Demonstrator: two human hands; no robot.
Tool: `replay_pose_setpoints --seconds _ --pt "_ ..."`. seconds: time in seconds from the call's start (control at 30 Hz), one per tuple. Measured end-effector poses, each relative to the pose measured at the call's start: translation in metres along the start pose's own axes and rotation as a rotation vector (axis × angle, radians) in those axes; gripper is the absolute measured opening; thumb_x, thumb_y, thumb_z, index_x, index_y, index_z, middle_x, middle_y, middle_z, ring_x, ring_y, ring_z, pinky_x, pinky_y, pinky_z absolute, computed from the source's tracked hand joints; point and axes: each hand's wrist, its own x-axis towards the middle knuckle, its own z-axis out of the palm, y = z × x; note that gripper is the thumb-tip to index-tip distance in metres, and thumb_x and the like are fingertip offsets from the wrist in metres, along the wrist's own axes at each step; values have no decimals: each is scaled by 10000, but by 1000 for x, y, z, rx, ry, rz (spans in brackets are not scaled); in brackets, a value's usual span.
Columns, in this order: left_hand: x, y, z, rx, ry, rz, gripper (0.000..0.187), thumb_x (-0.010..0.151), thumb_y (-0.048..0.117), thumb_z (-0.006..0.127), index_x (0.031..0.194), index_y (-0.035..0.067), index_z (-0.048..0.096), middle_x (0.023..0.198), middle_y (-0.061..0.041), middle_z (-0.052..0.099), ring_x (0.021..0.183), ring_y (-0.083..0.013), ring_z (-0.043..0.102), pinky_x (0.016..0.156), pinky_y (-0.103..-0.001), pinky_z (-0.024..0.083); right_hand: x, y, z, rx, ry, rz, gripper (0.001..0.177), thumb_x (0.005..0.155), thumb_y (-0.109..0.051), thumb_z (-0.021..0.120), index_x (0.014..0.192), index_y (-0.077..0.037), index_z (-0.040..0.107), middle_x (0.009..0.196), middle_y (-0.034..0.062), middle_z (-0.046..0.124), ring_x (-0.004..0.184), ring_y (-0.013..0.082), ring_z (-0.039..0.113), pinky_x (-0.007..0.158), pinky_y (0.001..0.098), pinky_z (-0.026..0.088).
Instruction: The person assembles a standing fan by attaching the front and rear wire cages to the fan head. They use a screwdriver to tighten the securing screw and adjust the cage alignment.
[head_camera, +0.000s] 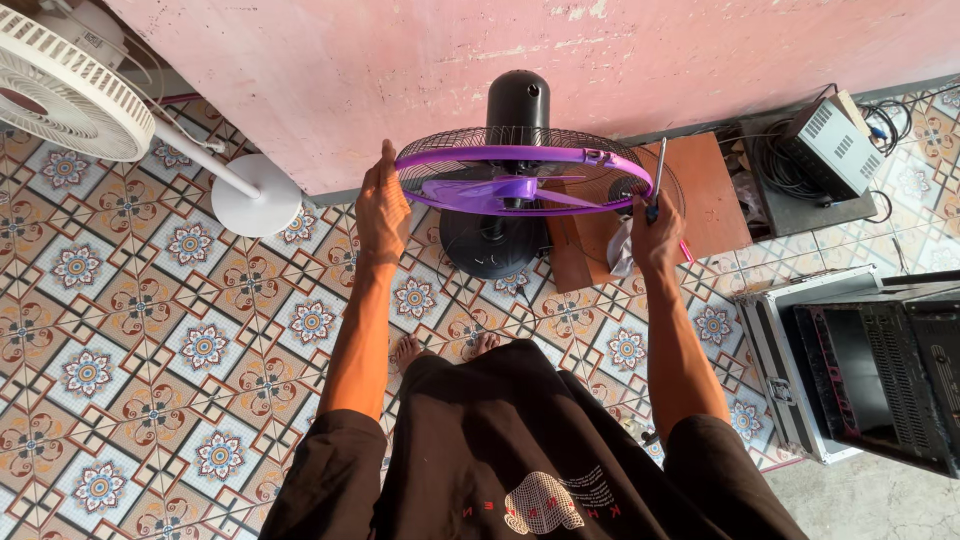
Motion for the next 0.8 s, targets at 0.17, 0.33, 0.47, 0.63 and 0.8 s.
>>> replay_pose_setpoints --seconds 0.17,0.33,0.47,0.63,0.8 --pt "0 -9 -1 27 -24 36 458 918 -60 632 1370 -25 572 1151 -243 709 1025 -383 730 817 -375 652 -2 -3 -11 -1 -2 -58 255 1035 -240 656 912 -20 625 678 120 600 554 240 565 562 427 436" --pt "3 -1 -7 -201 -92 -336 222 1071 46 594 1262 -55 641 1059 -292 691 908 -418 707 708 -418 611 -6 0 -2 -146 66 -165 322 1079 -226 659 876 -9 535 741 160 595 642 347 561 658 494 425" --pt "5 4 -13 -267 -47 -355 222 1126 97 548 1259 -48 651 1066 -288 693 891 -410 702 692 -433 604 -8 -10 0 -143 44 -103 304 1091 -225 632 892 -18 532 744 162 606 656 363 572 700 508 431" --pt "5 15 -25 -136 68 -134 242 1045 43 554 1262 -10 646 1051 -236 713 931 -374 728 721 -445 601 -12 -23 1 -96 43 -22 281 1081 -243 616 920 -23 552 774 171 628 695 344 604 716 497 453" --pt "6 12 -21 -105 72 -156 179 1043 35 551 1188 12 654 1016 -190 737 903 -334 750 719 -418 614 -23 -17 10 -52 102 -71 269 1072 -233 643 945 -10 562 823 166 642 704 308 605 714 476 470"
